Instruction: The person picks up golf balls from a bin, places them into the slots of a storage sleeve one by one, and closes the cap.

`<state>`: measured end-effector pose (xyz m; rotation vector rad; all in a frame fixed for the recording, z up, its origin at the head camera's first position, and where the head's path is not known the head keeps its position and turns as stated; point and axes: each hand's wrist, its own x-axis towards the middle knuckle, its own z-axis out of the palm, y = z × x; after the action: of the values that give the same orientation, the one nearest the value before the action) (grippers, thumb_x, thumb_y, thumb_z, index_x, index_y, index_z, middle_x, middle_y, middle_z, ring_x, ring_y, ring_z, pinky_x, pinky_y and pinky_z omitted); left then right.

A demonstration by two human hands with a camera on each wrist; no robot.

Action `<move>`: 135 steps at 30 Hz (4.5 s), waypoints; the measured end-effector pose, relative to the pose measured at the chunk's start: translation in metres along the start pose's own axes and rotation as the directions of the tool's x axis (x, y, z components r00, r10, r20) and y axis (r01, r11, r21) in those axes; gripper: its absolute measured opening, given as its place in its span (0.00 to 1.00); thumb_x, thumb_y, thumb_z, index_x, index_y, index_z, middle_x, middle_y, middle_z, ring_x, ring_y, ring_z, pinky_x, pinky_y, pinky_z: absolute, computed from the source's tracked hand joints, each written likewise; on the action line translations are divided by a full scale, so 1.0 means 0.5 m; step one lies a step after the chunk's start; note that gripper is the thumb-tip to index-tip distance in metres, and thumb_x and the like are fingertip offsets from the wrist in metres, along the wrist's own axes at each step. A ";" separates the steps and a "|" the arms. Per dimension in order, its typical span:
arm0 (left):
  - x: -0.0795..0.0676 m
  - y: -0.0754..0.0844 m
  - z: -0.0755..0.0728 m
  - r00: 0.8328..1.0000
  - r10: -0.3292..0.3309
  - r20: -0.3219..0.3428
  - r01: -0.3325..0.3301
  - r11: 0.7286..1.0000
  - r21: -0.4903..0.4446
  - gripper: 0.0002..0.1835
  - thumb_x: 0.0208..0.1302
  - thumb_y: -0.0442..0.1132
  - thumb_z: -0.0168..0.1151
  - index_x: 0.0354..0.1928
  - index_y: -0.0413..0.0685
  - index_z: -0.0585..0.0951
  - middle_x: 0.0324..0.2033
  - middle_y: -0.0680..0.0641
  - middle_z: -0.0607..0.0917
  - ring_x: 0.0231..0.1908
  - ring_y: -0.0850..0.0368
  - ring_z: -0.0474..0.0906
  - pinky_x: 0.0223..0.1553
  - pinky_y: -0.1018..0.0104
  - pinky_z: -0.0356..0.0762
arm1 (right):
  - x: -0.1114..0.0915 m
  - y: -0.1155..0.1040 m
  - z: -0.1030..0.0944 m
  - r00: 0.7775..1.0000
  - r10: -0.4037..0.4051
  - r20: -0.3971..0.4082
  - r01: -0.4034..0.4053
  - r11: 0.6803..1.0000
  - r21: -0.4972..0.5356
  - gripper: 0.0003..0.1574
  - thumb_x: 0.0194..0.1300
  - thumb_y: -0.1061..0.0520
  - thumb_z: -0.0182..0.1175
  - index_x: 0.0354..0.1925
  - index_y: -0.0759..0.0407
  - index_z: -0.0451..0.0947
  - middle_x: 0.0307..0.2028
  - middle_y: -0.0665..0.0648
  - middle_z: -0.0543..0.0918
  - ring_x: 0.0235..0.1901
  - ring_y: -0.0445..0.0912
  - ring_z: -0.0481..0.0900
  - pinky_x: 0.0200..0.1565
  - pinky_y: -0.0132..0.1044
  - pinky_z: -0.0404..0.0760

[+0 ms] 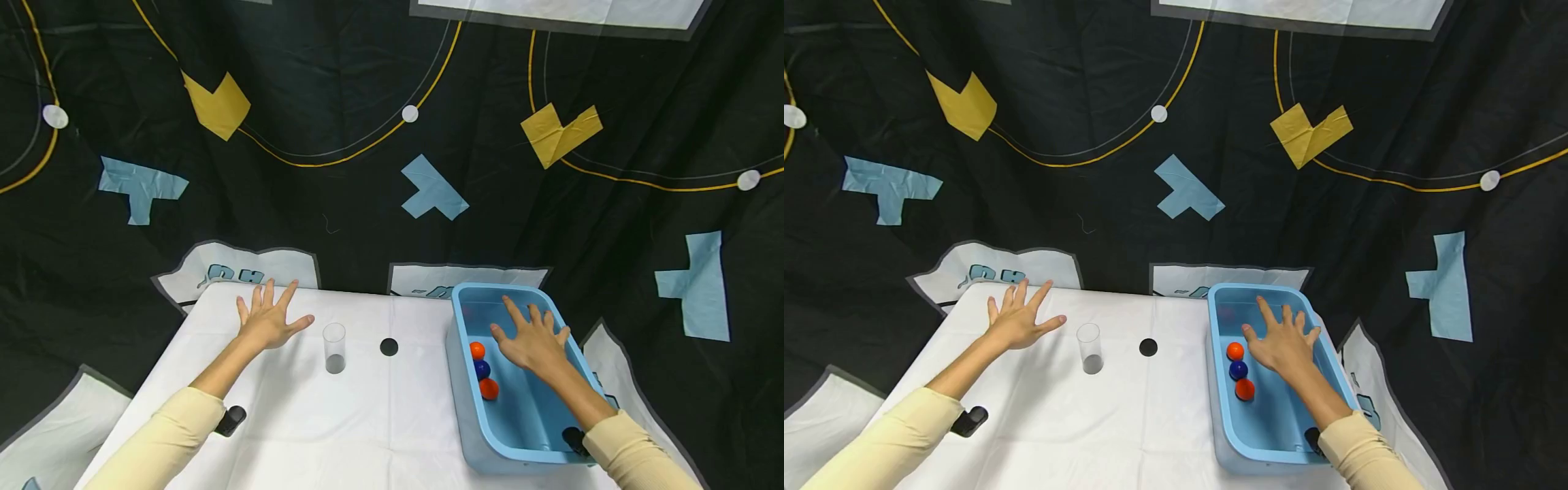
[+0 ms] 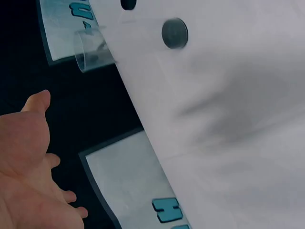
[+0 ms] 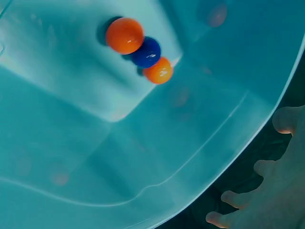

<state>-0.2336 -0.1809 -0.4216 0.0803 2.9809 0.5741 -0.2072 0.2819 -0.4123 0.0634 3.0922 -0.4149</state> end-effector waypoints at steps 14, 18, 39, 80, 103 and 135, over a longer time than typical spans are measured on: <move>-0.008 0.028 0.043 0.980 0.141 0.138 -0.103 0.962 -0.252 0.51 0.63 0.57 0.68 0.79 0.43 0.55 0.73 0.25 0.60 0.69 0.22 0.61 0.64 0.27 0.63 | -0.008 -0.058 -0.004 0.994 -0.078 0.073 0.064 0.983 0.175 0.47 0.73 0.36 0.52 0.80 0.53 0.51 0.76 0.74 0.57 0.71 0.78 0.57 0.63 0.78 0.59; -0.008 0.025 0.066 0.983 0.087 0.164 -0.032 0.949 -0.313 0.53 0.58 0.54 0.73 0.78 0.43 0.56 0.73 0.29 0.63 0.69 0.23 0.63 0.64 0.29 0.66 | -0.009 -0.068 -0.011 0.986 -0.078 0.145 0.033 0.955 0.293 0.48 0.71 0.39 0.56 0.79 0.54 0.51 0.74 0.74 0.60 0.68 0.78 0.62 0.57 0.77 0.69; 0.007 0.008 0.191 0.998 -0.057 0.037 0.068 0.877 -0.475 0.44 0.50 0.41 0.79 0.69 0.36 0.71 0.59 0.25 0.79 0.58 0.27 0.77 0.56 0.39 0.78 | 0.000 -0.073 -0.022 0.969 -0.026 0.246 -0.115 0.833 0.541 0.48 0.57 0.53 0.72 0.72 0.60 0.65 0.66 0.73 0.73 0.59 0.67 0.77 0.58 0.66 0.76; 0.031 0.090 0.157 0.995 -0.013 -0.095 -0.039 0.852 -0.523 0.23 0.45 0.37 0.79 0.46 0.43 0.83 0.44 0.36 0.90 0.50 0.40 0.87 0.49 0.48 0.84 | 0.039 0.003 -0.004 0.954 0.062 0.293 -0.220 0.807 0.548 0.39 0.66 0.49 0.66 0.66 0.70 0.69 0.59 0.72 0.80 0.49 0.58 0.79 0.56 0.54 0.83; 0.026 0.104 0.137 0.991 0.076 -0.107 -0.116 0.888 -0.444 0.23 0.43 0.40 0.81 0.45 0.45 0.88 0.39 0.40 0.91 0.43 0.47 0.89 0.44 0.53 0.86 | 0.097 0.098 0.058 0.734 0.220 0.642 -0.593 0.668 0.450 0.36 0.73 0.52 0.58 0.67 0.76 0.63 0.67 0.79 0.67 0.64 0.70 0.71 0.64 0.56 0.77; 0.025 0.099 0.138 0.993 0.064 -0.095 -0.100 0.889 -0.446 0.24 0.41 0.37 0.83 0.45 0.43 0.88 0.40 0.39 0.91 0.44 0.45 0.88 0.43 0.54 0.86 | 0.070 0.114 0.161 0.650 0.286 0.704 -0.704 0.575 0.417 0.17 0.66 0.57 0.67 0.49 0.66 0.83 0.47 0.70 0.81 0.41 0.57 0.85 0.52 0.45 0.85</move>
<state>-0.2366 -0.1087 -0.4680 0.1488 2.8362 1.2901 -0.2382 0.3167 -0.5056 0.7169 2.0169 -1.2126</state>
